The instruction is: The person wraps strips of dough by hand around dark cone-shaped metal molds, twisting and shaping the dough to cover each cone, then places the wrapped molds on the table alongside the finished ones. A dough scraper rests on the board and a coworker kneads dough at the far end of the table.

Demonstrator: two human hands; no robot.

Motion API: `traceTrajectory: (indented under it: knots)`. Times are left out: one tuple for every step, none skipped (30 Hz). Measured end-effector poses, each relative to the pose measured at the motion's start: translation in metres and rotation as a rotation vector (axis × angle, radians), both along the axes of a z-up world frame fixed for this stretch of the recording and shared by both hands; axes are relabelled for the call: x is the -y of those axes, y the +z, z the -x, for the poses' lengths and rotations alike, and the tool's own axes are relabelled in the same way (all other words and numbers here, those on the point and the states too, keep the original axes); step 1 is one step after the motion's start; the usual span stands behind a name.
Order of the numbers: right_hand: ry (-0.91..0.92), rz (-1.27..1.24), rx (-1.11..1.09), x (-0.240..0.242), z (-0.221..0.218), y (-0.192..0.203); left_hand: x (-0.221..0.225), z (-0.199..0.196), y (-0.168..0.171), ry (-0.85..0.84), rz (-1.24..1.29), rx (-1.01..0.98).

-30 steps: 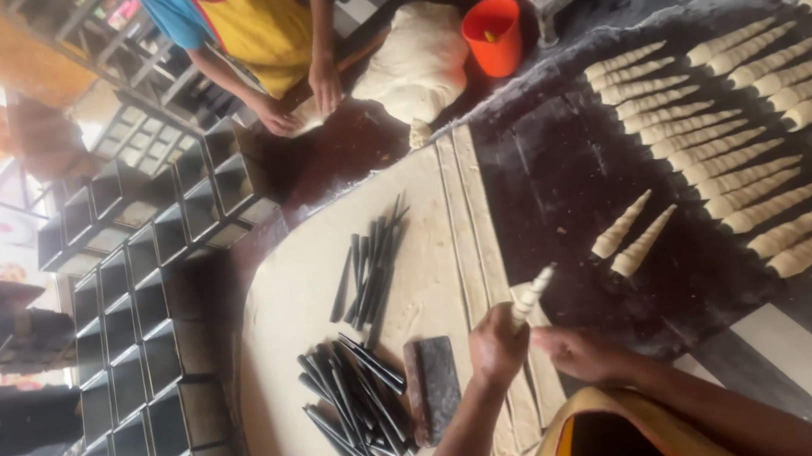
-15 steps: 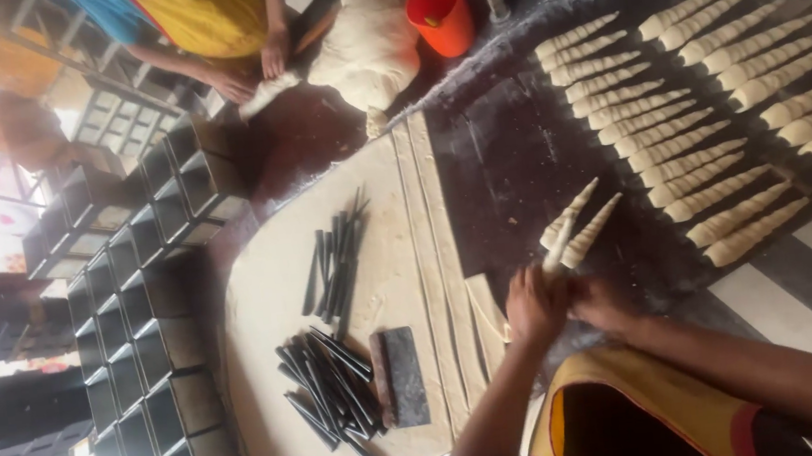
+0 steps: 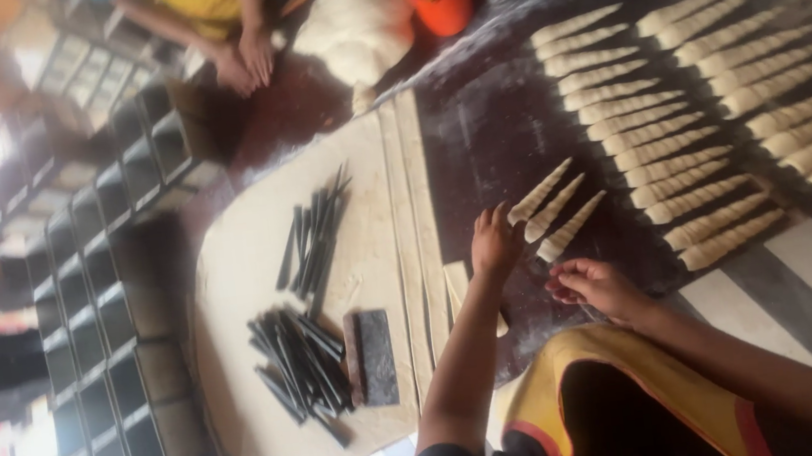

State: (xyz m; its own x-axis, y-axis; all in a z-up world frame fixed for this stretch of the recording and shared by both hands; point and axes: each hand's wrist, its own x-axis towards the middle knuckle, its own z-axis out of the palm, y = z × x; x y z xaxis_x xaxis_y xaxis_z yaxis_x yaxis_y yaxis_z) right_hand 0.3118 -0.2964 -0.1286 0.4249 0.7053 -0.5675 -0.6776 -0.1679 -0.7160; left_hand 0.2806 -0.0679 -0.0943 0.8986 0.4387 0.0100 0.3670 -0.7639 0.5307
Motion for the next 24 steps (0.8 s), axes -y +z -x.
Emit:
traceTrajectory:
  knots:
    - [0.011, -0.014, 0.003, -0.004, 0.0, 0.001, -0.004, 0.018, 0.003, 0.038, 0.023, 0.056]
    - [0.04, -0.014, 0.001, -0.006, -0.001, 0.001, -0.005, 0.041, 0.002, 0.067, 0.023, 0.054]
    - [0.069, -0.03, 0.067, -0.013, -0.001, 0.0, -0.01, 0.064, 0.004, 0.111, 0.025, 0.074]
    - [0.098, -0.048, 0.134, -0.02, -0.002, 0.0, -0.014, 0.087, 0.005, 0.155, 0.026, 0.094]
    - [0.12, -0.059, 0.126, -0.028, 0.001, -0.012, -0.026, 0.105, 0.005, 0.178, 0.015, 0.088]
    - [0.206, -0.083, 0.337, -0.036, 0.004, -0.024, -0.039, 0.124, 0.005, 0.239, -0.016, 0.089]
    - [0.293, -0.11, 0.543, -0.043, 0.011, -0.036, -0.049, 0.147, 0.004, 0.304, -0.047, 0.083]
    - [0.318, -0.126, 0.529, -0.052, 0.016, -0.026, -0.061, 0.162, 0.006, 0.332, -0.056, 0.07]
    - [0.455, 0.021, 0.669, -0.061, 0.023, -0.015, -0.074, 0.179, 0.009, 0.401, -0.107, 0.069]
    - [0.589, 0.168, 0.812, -0.071, 0.031, -0.003, -0.087, 0.198, 0.012, 0.471, -0.158, 0.067]
    - [0.605, 0.154, 0.814, -0.082, 0.037, 0.0, -0.106, 0.204, 0.014, 0.489, -0.166, 0.064]
    - [0.673, 0.159, 0.93, -0.093, 0.042, 0.002, -0.125, 0.211, 0.016, 0.552, -0.183, 0.046]
    - [0.739, 0.17, 1.051, -0.101, 0.045, 0.006, -0.141, 0.215, 0.016, 0.611, -0.195, 0.031]
    - [0.75, 0.162, 1.056, -0.111, 0.047, 0.011, -0.16, 0.217, 0.018, 0.625, -0.196, 0.032]
    - [0.787, 0.24, 1.162, -0.118, 0.051, 0.015, -0.177, 0.22, 0.018, 0.652, -0.225, 0.019]
    - [0.823, 0.319, 1.268, -0.125, 0.056, 0.019, -0.194, 0.224, 0.018, 0.678, -0.254, 0.006]
    - [0.83, 0.322, 1.27, -0.127, 0.061, 0.024, -0.209, 0.229, 0.017, 0.683, -0.248, 0.007]
    - [0.822, 0.369, 1.238, -0.129, 0.067, 0.029, -0.223, 0.234, 0.015, 0.715, -0.301, -0.066]
    - [0.81, 0.419, 1.21, -0.131, 0.069, 0.035, -0.239, 0.236, 0.013, 0.744, -0.354, -0.134]
    - [0.812, 0.426, 1.216, -0.129, 0.074, 0.031, -0.247, 0.244, 0.014, 0.745, -0.347, -0.128]
    - [0.706, 0.333, 1.258, -0.128, 0.078, 0.029, -0.258, 0.249, 0.015, 0.769, -0.337, -0.244]
    - [0.601, 0.239, 1.296, -0.127, 0.08, 0.026, -0.268, 0.254, 0.015, 0.791, -0.327, -0.361]
    - [0.597, 0.253, 1.306, -0.13, 0.081, 0.018, -0.274, 0.258, 0.012, 0.784, -0.318, -0.349]
    - [0.402, 0.158, 1.028, -0.132, 0.081, 0.009, -0.28, 0.261, 0.007, 0.745, -0.323, -0.376]
